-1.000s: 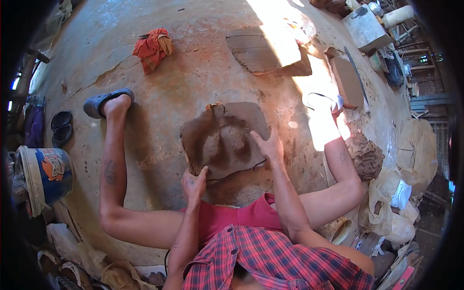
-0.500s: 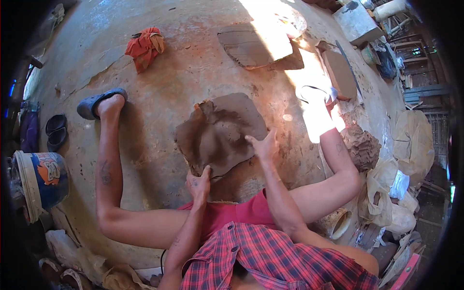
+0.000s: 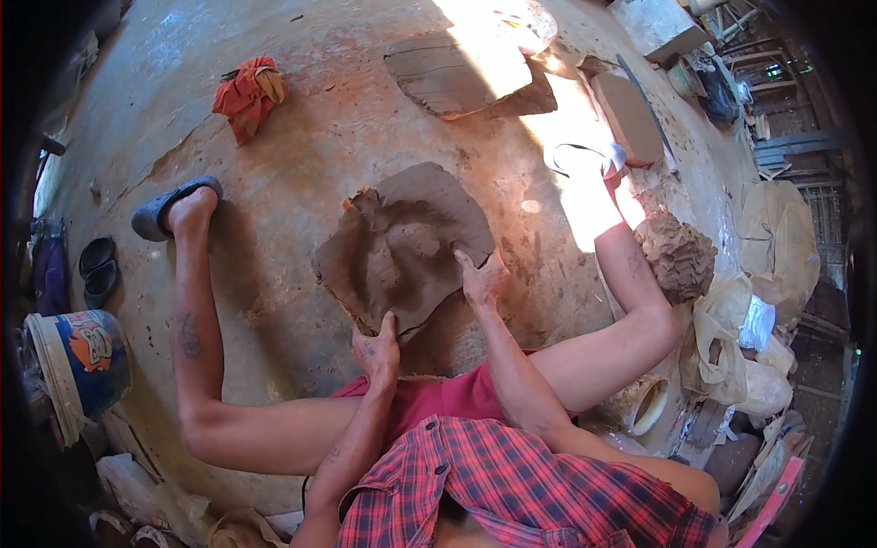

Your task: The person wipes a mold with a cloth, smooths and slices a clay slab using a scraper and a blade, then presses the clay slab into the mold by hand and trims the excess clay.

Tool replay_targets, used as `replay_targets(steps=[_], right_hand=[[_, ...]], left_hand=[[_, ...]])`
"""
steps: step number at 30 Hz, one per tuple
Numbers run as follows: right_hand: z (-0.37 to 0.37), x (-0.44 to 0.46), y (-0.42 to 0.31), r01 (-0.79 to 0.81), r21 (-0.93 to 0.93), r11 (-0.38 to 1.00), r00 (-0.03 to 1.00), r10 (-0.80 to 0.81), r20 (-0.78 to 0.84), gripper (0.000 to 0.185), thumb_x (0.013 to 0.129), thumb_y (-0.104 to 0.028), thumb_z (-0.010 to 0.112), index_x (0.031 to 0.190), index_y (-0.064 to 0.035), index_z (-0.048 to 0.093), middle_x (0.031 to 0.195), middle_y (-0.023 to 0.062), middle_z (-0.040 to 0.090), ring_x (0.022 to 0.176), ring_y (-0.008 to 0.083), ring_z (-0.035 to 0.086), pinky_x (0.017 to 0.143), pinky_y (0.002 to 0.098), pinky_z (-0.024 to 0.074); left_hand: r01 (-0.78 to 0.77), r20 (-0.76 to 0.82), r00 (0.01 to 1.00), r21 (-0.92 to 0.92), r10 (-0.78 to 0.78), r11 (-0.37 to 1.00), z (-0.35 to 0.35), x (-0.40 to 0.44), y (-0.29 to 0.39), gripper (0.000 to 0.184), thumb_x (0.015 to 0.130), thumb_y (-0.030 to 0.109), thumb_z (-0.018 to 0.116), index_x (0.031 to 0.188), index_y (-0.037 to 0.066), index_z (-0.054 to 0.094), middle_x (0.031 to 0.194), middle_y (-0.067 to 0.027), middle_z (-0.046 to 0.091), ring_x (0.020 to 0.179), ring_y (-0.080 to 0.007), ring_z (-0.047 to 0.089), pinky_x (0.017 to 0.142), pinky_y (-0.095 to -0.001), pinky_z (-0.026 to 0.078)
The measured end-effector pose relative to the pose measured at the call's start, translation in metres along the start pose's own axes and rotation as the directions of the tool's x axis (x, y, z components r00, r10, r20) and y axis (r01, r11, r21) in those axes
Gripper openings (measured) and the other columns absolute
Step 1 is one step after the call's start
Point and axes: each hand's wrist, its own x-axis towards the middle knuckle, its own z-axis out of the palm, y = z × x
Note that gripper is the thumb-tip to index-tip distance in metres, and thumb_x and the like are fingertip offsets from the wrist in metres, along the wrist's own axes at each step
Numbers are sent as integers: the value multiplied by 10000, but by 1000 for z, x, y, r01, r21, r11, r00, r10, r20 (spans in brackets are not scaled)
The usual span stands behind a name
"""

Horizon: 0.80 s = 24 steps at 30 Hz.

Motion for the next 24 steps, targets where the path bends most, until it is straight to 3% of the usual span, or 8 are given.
replay_targets(steps=[4,6,12,15,18,20,24], right_hand=[[-16,-8,-18,-45,20,999,998,45,41,585,760,-338,919,1164,9,674,1009,244,759,980,420,735,871,487,563],[-13,-10,-11,-70,18,997,995,68,77,583,767,-330,915,1175,7,671,1012,243,758,985,418,735,873,483,563],[-4,-3,9,-30,19,999,999,29,11,601,757,-373,917,1180,-19,678,1013,236,759,991,413,737,870,478,563],[-15,6,-3,33,-38,999,994,-29,104,623,766,-405,905,1196,-17,674,1018,247,755,1005,417,732,877,484,561],[-20,18,-30,-25,18,1000,995,23,100,652,772,-442,895,1201,-8,666,1014,246,753,1016,430,721,872,495,559],[-4,26,-24,-27,-193,981,999,35,39,668,760,-460,903,1181,1,665,1003,244,750,1018,439,713,863,514,554],[4,32,-17,3,-144,990,1000,-5,-13,668,742,-467,915,1145,3,664,994,244,749,1001,451,707,854,532,548]], left_hand=[[13,53,999,-54,-10,998,-4,-3,10,770,843,386,810,1355,-142,579,1314,-325,660,1246,-445,630,1077,-465,475],[-2,1,1000,-23,2,1000,2,2,4,737,845,373,808,1346,-124,594,1310,-310,669,1241,-433,637,1075,-463,477],[-11,-21,1000,-22,10,1000,3,-5,3,649,854,339,803,1322,-76,628,1293,-265,693,1221,-396,657,1064,-448,485],[-25,-4,1000,-46,24,999,1,-6,12,636,858,336,802,1313,-75,631,1272,-258,702,1199,-387,667,1053,-441,489],[4,10,1000,-37,-4,999,-2,-11,10,629,859,335,801,1305,-76,634,1255,-253,710,1181,-382,675,1044,-439,492],[-1,11,1000,-46,2,999,1,-8,17,626,860,333,801,1303,-76,635,1249,-249,713,1175,-380,677,1042,-438,493],[-25,-7,1000,-68,25,997,3,-10,9,637,858,339,805,1306,-81,633,1256,-247,712,1181,-383,674,1051,-435,490]])
